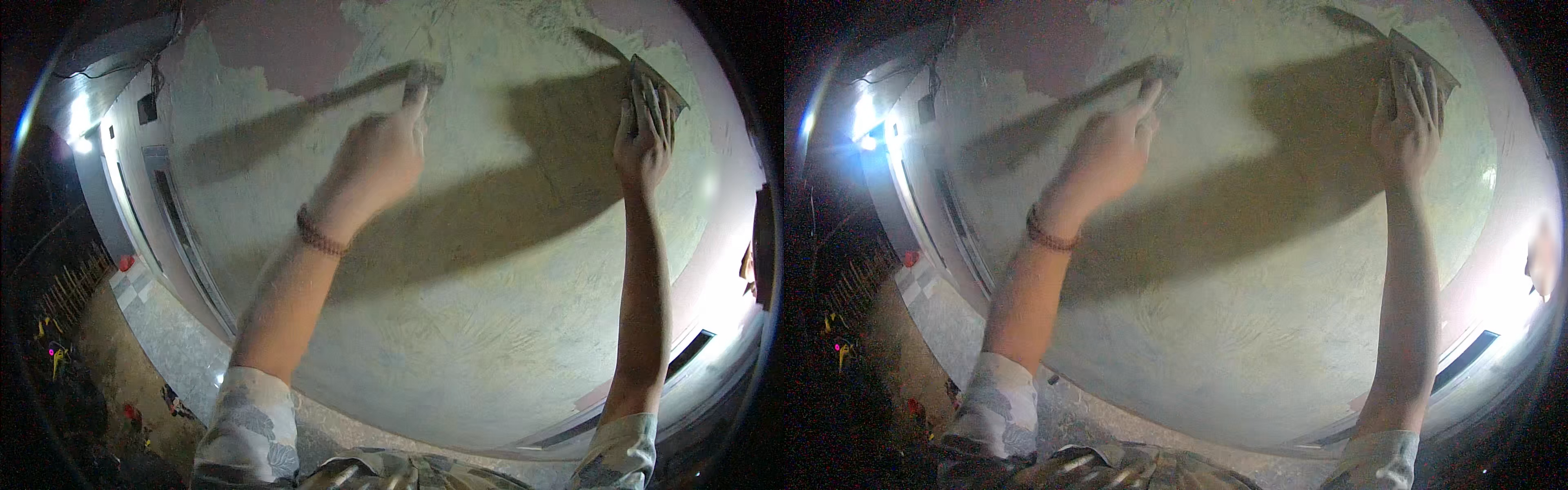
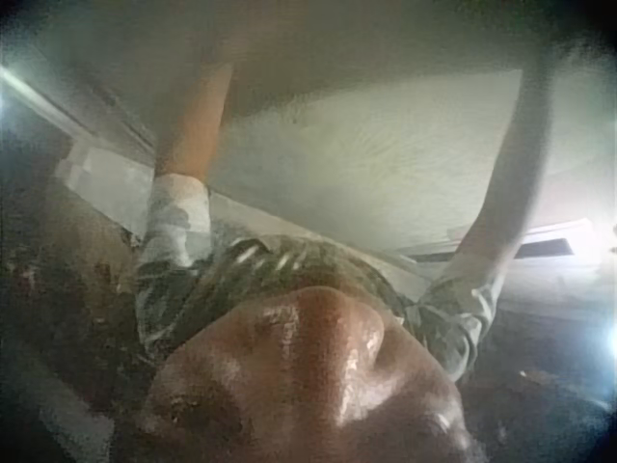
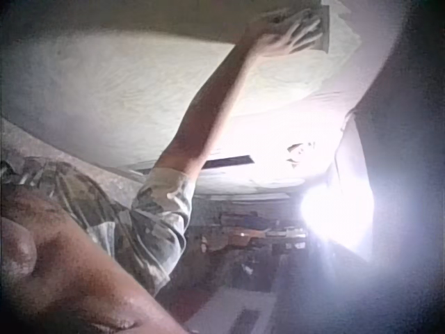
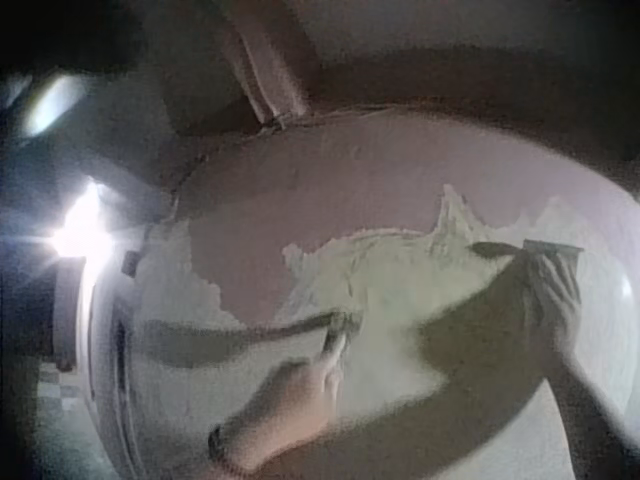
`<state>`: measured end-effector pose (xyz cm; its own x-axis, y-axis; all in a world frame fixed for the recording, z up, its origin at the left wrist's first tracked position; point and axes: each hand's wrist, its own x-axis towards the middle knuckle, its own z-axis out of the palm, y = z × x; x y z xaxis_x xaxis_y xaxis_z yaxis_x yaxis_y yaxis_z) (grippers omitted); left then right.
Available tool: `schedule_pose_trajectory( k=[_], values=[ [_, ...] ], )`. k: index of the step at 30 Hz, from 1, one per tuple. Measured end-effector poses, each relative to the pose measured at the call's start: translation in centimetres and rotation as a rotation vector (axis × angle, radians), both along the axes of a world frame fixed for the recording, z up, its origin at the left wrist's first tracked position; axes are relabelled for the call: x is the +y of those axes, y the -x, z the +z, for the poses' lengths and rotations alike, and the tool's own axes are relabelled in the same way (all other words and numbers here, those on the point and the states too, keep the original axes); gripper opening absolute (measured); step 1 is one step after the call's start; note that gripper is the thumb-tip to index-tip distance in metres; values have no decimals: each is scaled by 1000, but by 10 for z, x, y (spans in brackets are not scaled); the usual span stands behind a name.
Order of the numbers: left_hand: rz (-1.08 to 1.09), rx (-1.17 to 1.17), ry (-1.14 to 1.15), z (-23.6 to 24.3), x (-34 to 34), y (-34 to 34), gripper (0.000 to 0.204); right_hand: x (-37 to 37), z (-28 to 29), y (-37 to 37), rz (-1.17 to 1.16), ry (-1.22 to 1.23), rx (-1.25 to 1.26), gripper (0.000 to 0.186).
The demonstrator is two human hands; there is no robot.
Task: The person applies plaster to a wall using a trowel and a hawk, smoothing the surface in broad strokes. The person repeatedly transfers plaster from the hawk to the trowel and spreads it evenly across the wall.
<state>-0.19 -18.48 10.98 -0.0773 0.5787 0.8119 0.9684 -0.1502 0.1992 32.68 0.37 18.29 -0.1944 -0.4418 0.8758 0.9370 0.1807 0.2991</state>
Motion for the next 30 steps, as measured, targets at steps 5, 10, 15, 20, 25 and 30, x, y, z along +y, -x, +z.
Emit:
schedule_pose_trajectory(
  k=[5,10,15,20,25,30],
  values=[
    [-56,45,-112,10,5,21,47,0,2,-1,72,-15,-36,34],
    [-10,148,-21,-9,-4,26,47,1,6,-1,77,-38,-52,33],
    [41,89,124,-6,-12,17,48,3,4,0,61,-24,-61,33],
    [38,76,65,-4,-4,13,48,6,2,0,-33,18,-9,36],
    [8,50,153,-6,-2,14,46,5,3,-2,52,-8,-75,37],
    [-64,49,-28,-6,-4,17,48,4,3,-1,-17,0,-67,37]
  ],
)
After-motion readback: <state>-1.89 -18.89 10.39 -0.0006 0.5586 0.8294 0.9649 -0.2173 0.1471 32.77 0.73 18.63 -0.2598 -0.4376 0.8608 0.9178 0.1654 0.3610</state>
